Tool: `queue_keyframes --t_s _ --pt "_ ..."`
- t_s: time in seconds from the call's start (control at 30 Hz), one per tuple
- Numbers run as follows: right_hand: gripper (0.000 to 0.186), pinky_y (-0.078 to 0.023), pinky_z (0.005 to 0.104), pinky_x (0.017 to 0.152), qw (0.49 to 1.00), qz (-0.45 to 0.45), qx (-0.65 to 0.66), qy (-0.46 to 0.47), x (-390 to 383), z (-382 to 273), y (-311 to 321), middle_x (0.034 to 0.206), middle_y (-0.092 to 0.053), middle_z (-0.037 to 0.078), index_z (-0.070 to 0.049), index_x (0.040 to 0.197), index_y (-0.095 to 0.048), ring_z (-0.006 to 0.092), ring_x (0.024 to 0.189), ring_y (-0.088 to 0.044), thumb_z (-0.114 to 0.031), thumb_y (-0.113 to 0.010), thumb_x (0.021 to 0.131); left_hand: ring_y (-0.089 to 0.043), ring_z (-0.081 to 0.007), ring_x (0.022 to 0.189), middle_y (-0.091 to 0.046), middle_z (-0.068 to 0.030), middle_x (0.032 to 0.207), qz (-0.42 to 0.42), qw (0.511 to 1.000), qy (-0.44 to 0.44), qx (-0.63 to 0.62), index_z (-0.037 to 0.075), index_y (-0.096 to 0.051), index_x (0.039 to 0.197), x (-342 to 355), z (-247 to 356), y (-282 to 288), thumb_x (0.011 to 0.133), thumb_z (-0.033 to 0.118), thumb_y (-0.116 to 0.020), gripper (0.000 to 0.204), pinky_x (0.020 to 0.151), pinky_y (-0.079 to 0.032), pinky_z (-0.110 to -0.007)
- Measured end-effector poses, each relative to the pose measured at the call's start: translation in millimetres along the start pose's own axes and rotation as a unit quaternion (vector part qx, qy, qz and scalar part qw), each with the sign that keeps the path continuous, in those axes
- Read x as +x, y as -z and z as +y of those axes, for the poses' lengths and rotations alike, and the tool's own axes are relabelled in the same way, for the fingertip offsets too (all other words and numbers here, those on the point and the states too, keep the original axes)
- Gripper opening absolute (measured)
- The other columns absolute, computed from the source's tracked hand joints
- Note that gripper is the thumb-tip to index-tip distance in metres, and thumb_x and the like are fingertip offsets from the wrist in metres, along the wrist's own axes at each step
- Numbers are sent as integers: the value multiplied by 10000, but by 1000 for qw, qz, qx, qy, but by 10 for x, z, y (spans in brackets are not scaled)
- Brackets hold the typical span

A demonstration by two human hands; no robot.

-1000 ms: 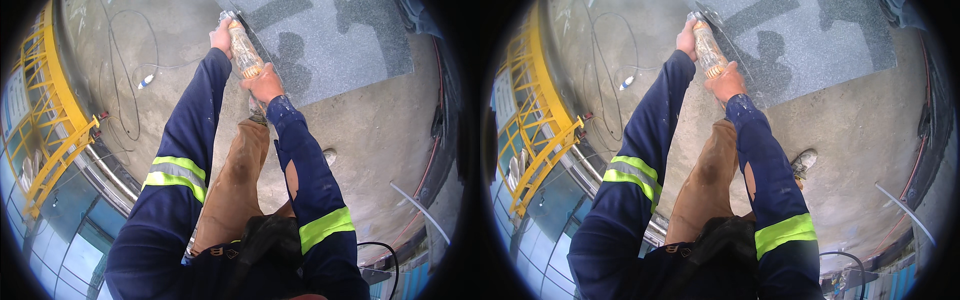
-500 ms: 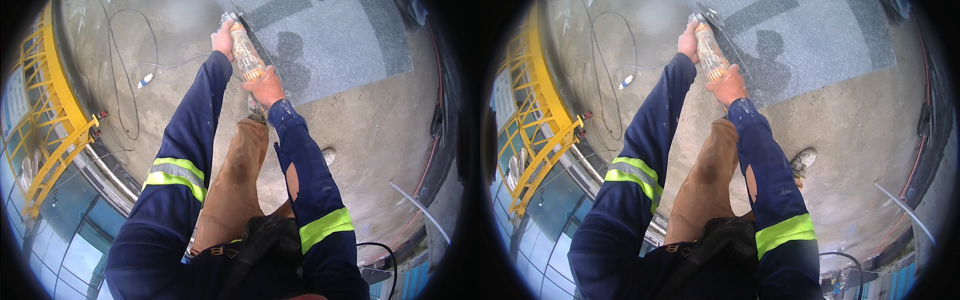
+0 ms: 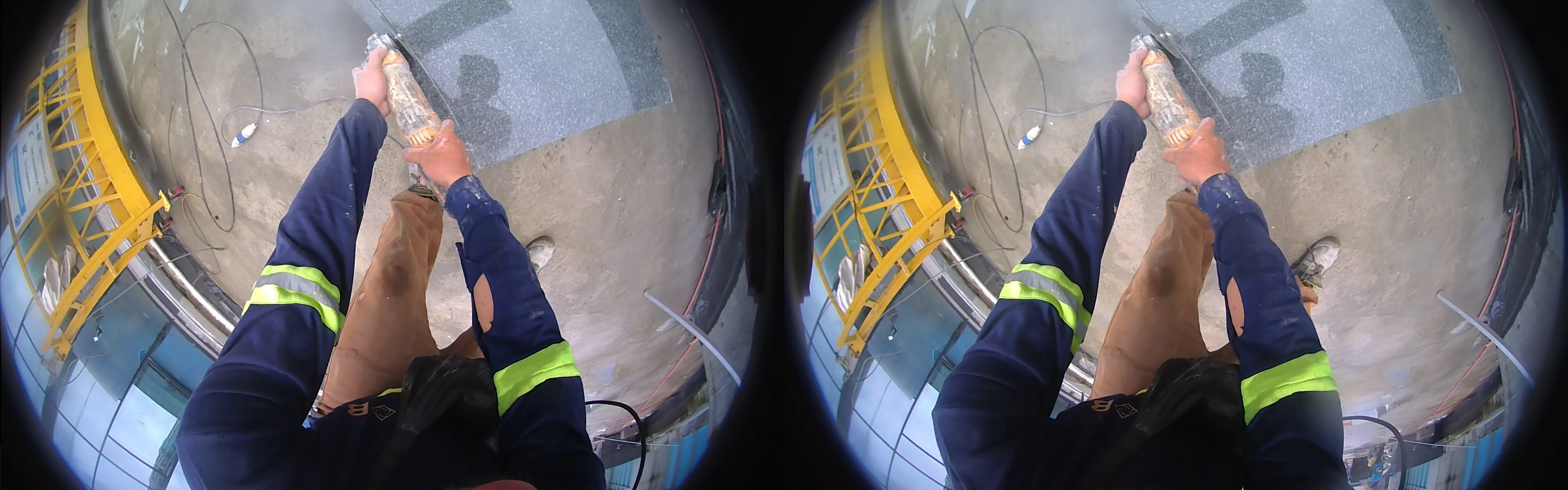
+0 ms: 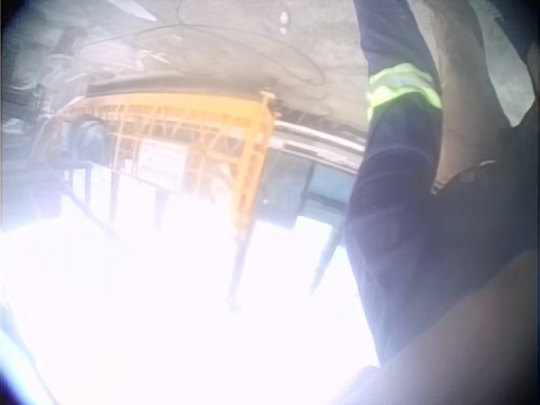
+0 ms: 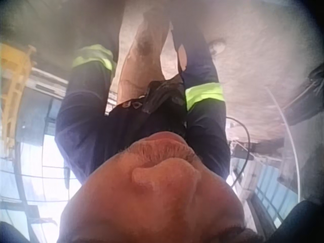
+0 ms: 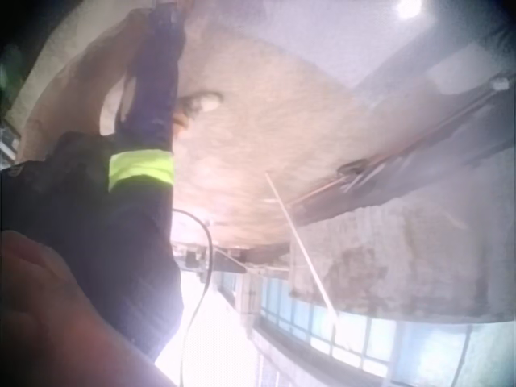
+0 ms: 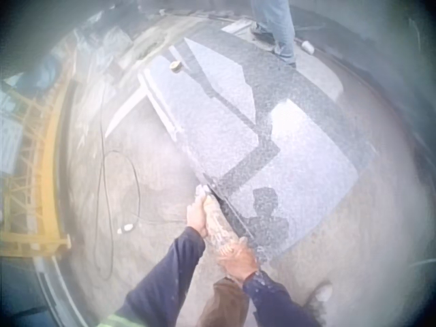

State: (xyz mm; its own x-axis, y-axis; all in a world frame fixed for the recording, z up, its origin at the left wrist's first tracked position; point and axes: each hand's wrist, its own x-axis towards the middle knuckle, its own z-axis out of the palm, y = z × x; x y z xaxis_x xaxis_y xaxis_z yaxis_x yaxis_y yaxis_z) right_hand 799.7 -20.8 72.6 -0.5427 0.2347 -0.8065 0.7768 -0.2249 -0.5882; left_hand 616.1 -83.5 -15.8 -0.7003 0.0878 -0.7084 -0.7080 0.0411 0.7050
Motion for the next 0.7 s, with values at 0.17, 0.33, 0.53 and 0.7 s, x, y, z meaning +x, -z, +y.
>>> queue_keyframes --t_s 0.17,0.33,0.53,0.7 --pt "661 -598 357 488 1000 6 -9 6 -33 -23 15 1004 -695 271 88 1168 -447 275 700 -743 -184 -888 759 -721 -286 723 -704 -175 887 -10 1000 -3 -10 -64 -636 1083 -14 -21 4 1000 360 -615 432 661 -605 -459" --pt "657 -592 354 485 1000 6 -1 -5 -77 -22 23 991 -696 265 92 1168 -449 267 688 -739 -175 -890 759 -717 -286 717 -704 -175 889 -5 1000 2 -14 -65 -638 1080 -25 -52 26 993 351 -633 424 661 -605 -453" --pt "648 -586 358 477 1000 12 5 0 -95 54 6 1001 -691 264 96 1161 -453 264 679 -731 -166 -886 756 -712 -342 722 -609 -265 975 -49 997 5 -55 -61 -210 1328 -31 -81 109 911 282 -763 773 590 -607 -502" --pt "643 -590 360 479 1000 9 6 -14 -135 63 23 1022 -687 270 89 1160 -453 271 702 -736 -170 -883 757 -711 -336 719 -615 -257 965 -51 997 -2 -56 -60 -220 1315 -83 -105 102 913 273 -759 751 587 -608 -495"
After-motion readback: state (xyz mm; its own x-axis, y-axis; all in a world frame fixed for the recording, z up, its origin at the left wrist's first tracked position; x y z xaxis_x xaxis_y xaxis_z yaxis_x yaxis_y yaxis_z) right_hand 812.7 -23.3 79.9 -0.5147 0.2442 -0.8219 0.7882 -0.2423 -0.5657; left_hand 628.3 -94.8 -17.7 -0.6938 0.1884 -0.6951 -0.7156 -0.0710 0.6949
